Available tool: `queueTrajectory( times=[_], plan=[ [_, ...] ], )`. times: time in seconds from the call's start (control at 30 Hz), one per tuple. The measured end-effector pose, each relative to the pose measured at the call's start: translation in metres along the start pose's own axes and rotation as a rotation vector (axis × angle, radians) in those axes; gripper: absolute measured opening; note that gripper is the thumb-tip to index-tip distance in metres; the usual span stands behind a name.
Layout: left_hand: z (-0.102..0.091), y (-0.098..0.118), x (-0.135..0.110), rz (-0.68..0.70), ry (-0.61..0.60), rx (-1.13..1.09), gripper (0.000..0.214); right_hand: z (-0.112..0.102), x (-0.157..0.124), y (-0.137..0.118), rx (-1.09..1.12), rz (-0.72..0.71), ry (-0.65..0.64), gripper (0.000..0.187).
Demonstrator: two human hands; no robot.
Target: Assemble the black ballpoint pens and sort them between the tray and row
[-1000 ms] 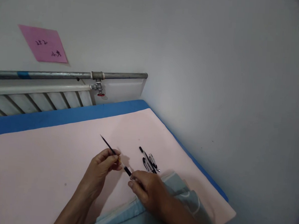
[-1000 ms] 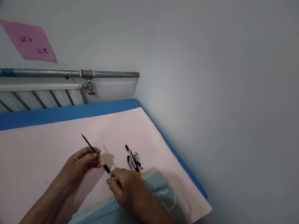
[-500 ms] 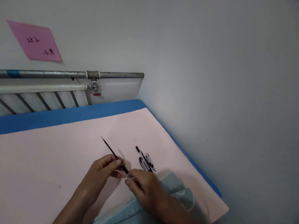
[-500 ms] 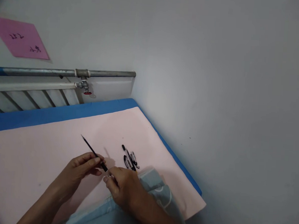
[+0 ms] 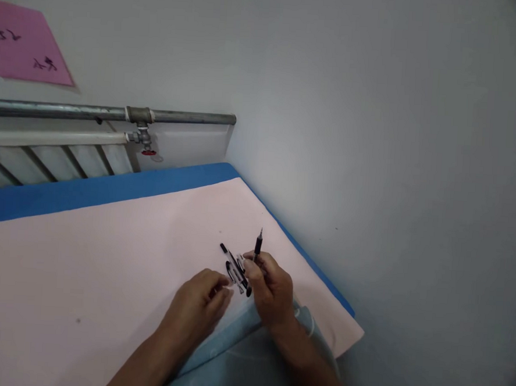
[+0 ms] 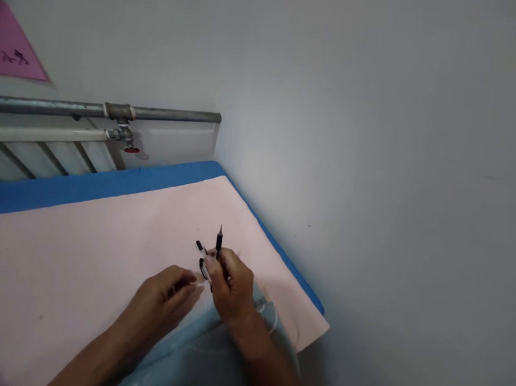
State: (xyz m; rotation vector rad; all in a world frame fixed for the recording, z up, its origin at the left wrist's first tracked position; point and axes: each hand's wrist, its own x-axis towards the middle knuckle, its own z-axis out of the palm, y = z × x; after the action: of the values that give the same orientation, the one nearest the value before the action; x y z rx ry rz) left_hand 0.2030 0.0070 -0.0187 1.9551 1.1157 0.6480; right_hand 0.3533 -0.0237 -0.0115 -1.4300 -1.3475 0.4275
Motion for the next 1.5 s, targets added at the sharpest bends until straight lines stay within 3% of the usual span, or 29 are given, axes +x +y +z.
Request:
queueTrajectory(
  times=[0.13, 0.3, 0.5, 0.7, 0.8, 0.93, 1.0, 1.07, 1.2, 1.5],
  plan=[
    [0.024, 0.006, 0.008, 0.157, -0.066, 0.261, 0.025, -0.003, 0.000, 0.000, 0.004, 0.004, 0.057, 0.017],
    [0.036, 0.010, 0.015, 0.141, -0.130, 0.434, 0.028, -0.005, 0.000, -0.001, 0.021, 0.006, 0.062, 0.017],
    [0.030, 0.013, 0.005, 0.013, -0.097, 0.600, 0.033, -0.004, -0.001, -0.003, 0.022, -0.005, 0.013, 0.017],
    [0.009, 0.006, -0.006, -0.121, -0.079, 0.617, 0.018, -0.001, -0.003, 0.000, -0.017, -0.021, -0.034, 0.015],
    [-0.009, -0.002, -0.005, -0.247, -0.026, 0.320, 0.015, 0.001, -0.003, 0.000, -0.034, -0.046, -0.069, 0.015],
    [-0.038, -0.013, 0.002, -0.518, 0.119, -0.593, 0.015, 0.009, -0.005, -0.001, -0.103, -0.100, -0.240, 0.014],
    [-0.049, -0.018, 0.004, -0.557, 0.231, -0.940, 0.013, 0.015, -0.008, -0.001, -0.145, -0.121, -0.372, 0.015],
    [-0.054, -0.021, 0.005, -0.558, 0.299, -1.126, 0.012, 0.020, -0.011, -0.002, -0.160, -0.131, -0.480, 0.018],
    [-0.052, -0.021, 0.004, -0.522, 0.303, -1.255, 0.012, 0.028, -0.016, -0.002, -0.123, -0.133, -0.569, 0.017],
    [-0.045, -0.016, 0.002, -0.470, 0.236, -1.190, 0.018, 0.029, -0.017, -0.003, -0.099, -0.117, -0.578, 0.018]
  ],
)
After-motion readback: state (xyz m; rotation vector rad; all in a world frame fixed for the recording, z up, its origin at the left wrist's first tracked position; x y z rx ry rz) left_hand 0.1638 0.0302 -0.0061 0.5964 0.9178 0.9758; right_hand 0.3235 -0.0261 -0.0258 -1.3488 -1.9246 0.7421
